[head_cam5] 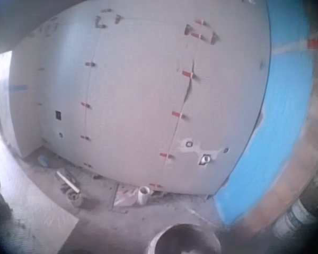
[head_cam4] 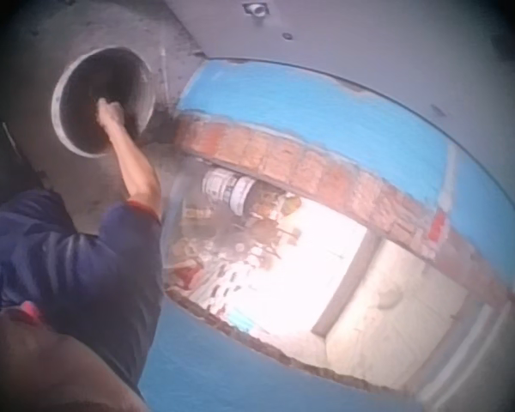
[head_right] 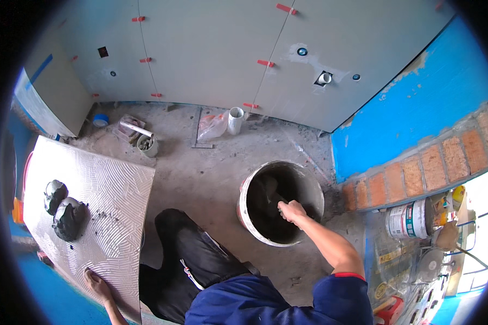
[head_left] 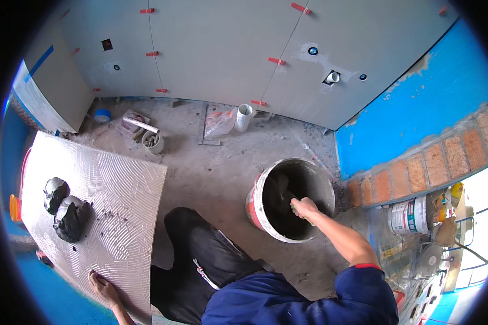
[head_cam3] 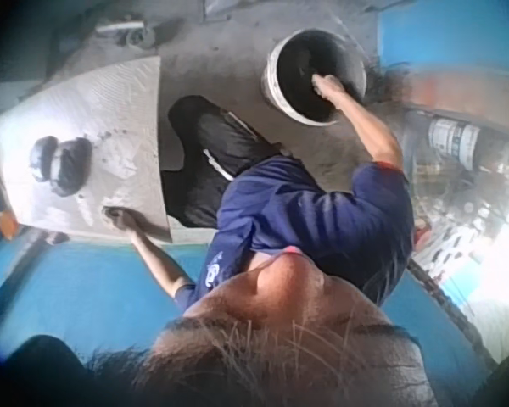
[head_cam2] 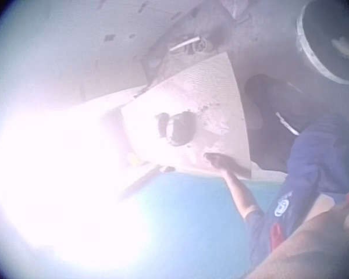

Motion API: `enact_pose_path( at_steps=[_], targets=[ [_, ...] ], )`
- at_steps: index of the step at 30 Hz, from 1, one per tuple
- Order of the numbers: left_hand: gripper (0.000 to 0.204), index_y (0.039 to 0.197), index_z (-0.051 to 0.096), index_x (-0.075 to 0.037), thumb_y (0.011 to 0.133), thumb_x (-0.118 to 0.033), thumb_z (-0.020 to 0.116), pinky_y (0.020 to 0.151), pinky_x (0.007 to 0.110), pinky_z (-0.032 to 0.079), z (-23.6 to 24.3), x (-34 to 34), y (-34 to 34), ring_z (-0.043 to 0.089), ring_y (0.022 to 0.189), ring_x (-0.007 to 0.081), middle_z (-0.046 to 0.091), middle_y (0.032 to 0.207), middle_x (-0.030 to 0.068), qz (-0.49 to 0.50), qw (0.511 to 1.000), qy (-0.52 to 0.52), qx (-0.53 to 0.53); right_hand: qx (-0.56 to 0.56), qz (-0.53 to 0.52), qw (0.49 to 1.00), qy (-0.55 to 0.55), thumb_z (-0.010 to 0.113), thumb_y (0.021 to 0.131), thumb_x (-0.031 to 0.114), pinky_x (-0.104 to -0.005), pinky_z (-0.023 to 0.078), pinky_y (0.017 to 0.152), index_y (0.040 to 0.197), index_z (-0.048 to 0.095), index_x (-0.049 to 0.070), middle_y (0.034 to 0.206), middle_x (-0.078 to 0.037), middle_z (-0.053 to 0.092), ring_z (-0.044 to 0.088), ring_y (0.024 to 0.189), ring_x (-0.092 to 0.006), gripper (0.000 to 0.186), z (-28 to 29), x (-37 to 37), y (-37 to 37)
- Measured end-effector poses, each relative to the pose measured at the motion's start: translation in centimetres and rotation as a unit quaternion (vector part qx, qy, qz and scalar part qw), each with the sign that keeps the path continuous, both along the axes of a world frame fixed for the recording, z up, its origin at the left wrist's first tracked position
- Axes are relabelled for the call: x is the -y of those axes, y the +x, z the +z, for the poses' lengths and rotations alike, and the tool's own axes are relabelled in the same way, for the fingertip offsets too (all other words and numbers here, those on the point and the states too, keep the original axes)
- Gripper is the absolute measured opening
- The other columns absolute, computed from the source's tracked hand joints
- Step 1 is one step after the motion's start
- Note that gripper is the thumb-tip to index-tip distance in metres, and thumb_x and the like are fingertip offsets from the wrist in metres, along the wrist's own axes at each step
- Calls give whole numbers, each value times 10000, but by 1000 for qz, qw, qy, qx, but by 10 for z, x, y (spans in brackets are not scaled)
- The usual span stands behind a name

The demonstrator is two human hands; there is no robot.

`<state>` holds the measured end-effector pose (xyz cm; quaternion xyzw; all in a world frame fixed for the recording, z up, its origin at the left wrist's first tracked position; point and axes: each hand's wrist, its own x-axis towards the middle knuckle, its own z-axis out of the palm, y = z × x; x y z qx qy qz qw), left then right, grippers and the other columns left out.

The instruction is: The person mixes cement in a bucket using a power mixer and then applies mortar to the back of a large tile using a trowel.

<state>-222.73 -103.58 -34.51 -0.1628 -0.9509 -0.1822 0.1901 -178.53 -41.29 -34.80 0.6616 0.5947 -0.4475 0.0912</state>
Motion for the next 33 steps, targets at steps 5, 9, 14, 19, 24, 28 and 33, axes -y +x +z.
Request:
enact_pose_path(
  at_steps=[5, 9, 14, 19, 24, 28, 33],
  targets=[
    [130, 962, 542, 23, 875, 0, 449, 913, 398, 397, -3, -2, 0, 525, 1032, 346, 573, 1079, 189, -13, 1000, 27, -1, -51, -23, 998, -6, 560, 787, 291, -258, 354, 387, 717, 596, -2, 621, -47, 578, 478, 452, -94, 303, 45, -2, 22],
    [151, 988, 543, 33, 875, 8, 446, 941, 388, 391, -8, -4, 1, 517, 1076, 342, 565, 1133, 190, -26, 998, 52, -11, -108, -33, 993, -27, 559, 796, 269, -244, 380, 410, 753, 584, -2, 670, -77, 577, 498, 489, -108, 275, 102, 0, 34],
    [166, 1014, 549, 45, 879, -1, 464, 939, 392, 396, -8, -5, 6, 524, 1069, 342, 566, 1130, 196, -18, 997, 78, -11, -82, -23, 996, -4, 567, 798, 252, -240, 386, 417, 750, 586, -8, 680, -85, 590, 512, 500, -109, 265, 163, 16, 20],
    [220, 1033, 567, 48, 855, 14, 442, 885, 415, 435, -1, -6, 9, 545, 1005, 382, 587, 1076, 230, 6, 996, 89, 16, -110, 84, 988, 61, 520, 831, 235, -247, 397, 412, 718, 596, 18, 630, -70, 589, 522, 480, -118, 257, 217, 43, -46],
    [138, 927, 571, 23, 808, 3, 506, 910, 418, 425, 26, -23, 13, 536, 1015, 360, 575, 1066, 206, 5, 993, 114, -30, -293, 237, 926, 30, 499, 825, 226, -268, 411, 423, 690, 574, 1, 608, -91, 571, 534, 490, -135, 273, 232, 93, -161],
    [170, 943, 555, 28, 785, 5, 496, 946, 420, 389, 21, -10, 17, 494, 1068, 365, 540, 1134, 203, 60, 986, 150, -39, -247, 432, 803, 327, 571, 810, 332, -415, 424, 531, 735, 599, -8, 607, -150, 586, 583, 560, -284, 349, 211, 178, -294],
    [254, 1029, 515, 40, 783, 9, 460, 955, 415, 377, 6, -7, 7, 479, 1084, 362, 531, 1104, 215, 101, 970, 219, -37, -124, 575, 744, 316, 602, 754, 470, -418, 495, 792, 902, 667, 49, 891, -193, 668, 643, 864, -359, 451, 171, 276, -405]
  ],
)
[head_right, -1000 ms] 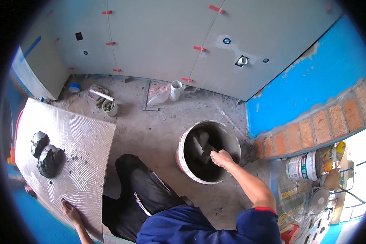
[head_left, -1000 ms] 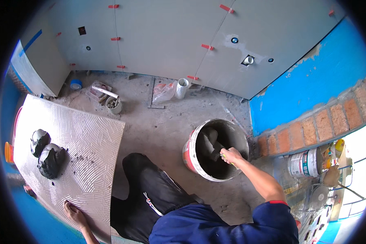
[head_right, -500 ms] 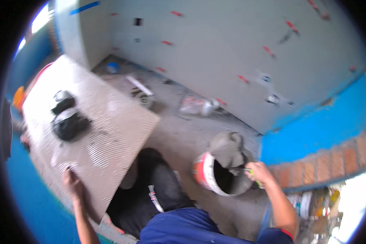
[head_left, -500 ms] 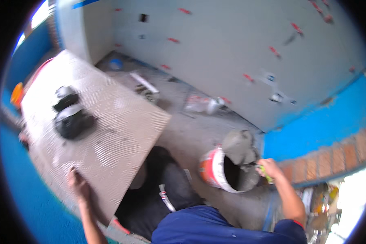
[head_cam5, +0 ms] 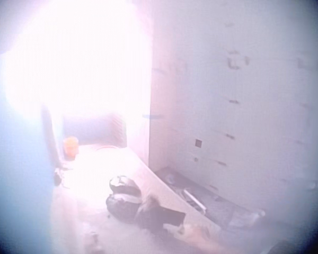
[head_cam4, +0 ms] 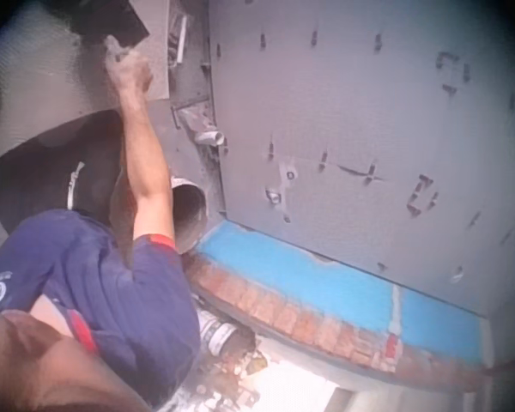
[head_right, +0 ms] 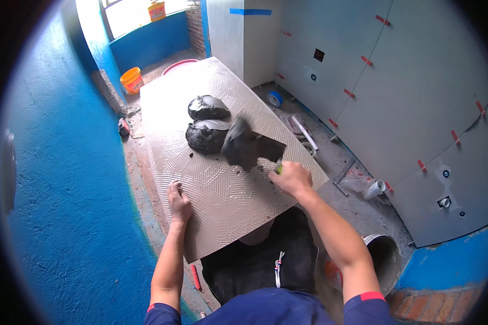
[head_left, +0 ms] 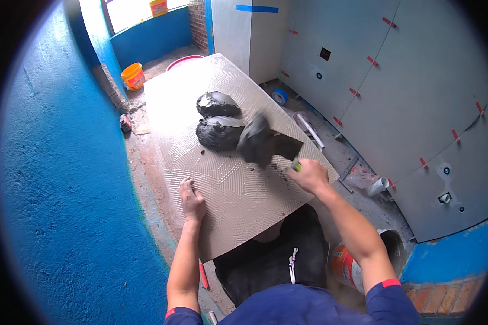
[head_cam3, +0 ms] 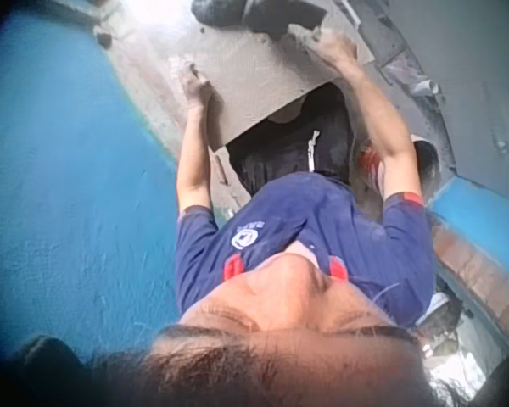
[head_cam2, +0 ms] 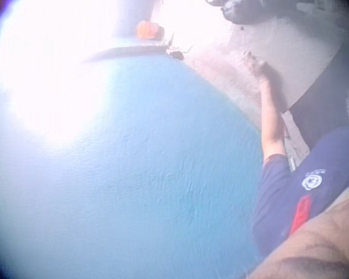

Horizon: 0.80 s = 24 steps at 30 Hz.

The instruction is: The person mixes cement in a bucket using a power mixer and then applies mortar to the back of a large tile using a trowel.

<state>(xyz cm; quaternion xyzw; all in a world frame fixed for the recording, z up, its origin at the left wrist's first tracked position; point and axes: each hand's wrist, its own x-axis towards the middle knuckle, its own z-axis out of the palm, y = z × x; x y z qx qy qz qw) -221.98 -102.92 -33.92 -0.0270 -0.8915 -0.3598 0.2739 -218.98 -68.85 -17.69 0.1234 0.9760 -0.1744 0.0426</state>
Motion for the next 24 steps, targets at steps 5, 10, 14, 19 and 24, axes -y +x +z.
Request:
enact_pose_path(
  at_steps=[5, 10, 14, 19, 24],
  targets=[
    [276, 1039, 506, 43, 769, 11, 455, 958, 421, 367, -2, 11, 1, 478, 1070, 368, 525, 1095, 222, 23, 1000, 7, 18, -108, -51, 989, -88, 599, 745, 478, -429, 494, 718, 839, 651, 21, 777, -200, 654, 642, 760, -344, 469, 24, 7, 17],
    [359, 1066, 494, 78, 718, 28, 421, 952, 423, 365, -5, 15, -6, 483, 1042, 366, 524, 1061, 232, -11, 999, -53, 3, -174, -105, 975, -95, 607, 762, 409, -405, 445, 594, 746, 591, -9, 650, -188, 586, 578, 600, -310, 418, 71, -104, 123],
    [324, 1049, 503, 87, 750, 15, 402, 918, 395, 370, -5, 0, 2, 488, 965, 351, 525, 1010, 225, -68, 995, 34, 64, -73, -213, 974, 29, 600, 750, 320, -411, 377, 534, 687, 512, -32, 610, -209, 514, 465, 549, -349, 368, 93, -188, 258],
    [285, 1104, 526, 73, 841, -18, 461, 908, 372, 411, -9, 21, -4, 539, 982, 344, 571, 1036, 221, -1, 995, -72, 63, 203, -392, 887, 137, 558, 731, 420, -463, 479, 747, 832, 644, -27, 845, -264, 623, 608, 844, -412, 466, 67, -245, 377],
    [313, 1145, 516, 91, 873, -55, 465, 925, 370, 399, -6, 16, -11, 533, 1020, 349, 566, 1093, 242, -26, 988, -111, 104, 397, -350, 840, 117, 506, 763, 482, -441, 487, 836, 968, 671, 1, 1060, -221, 630, 609, 1009, -343, 548, -27, -282, 394]
  ],
)
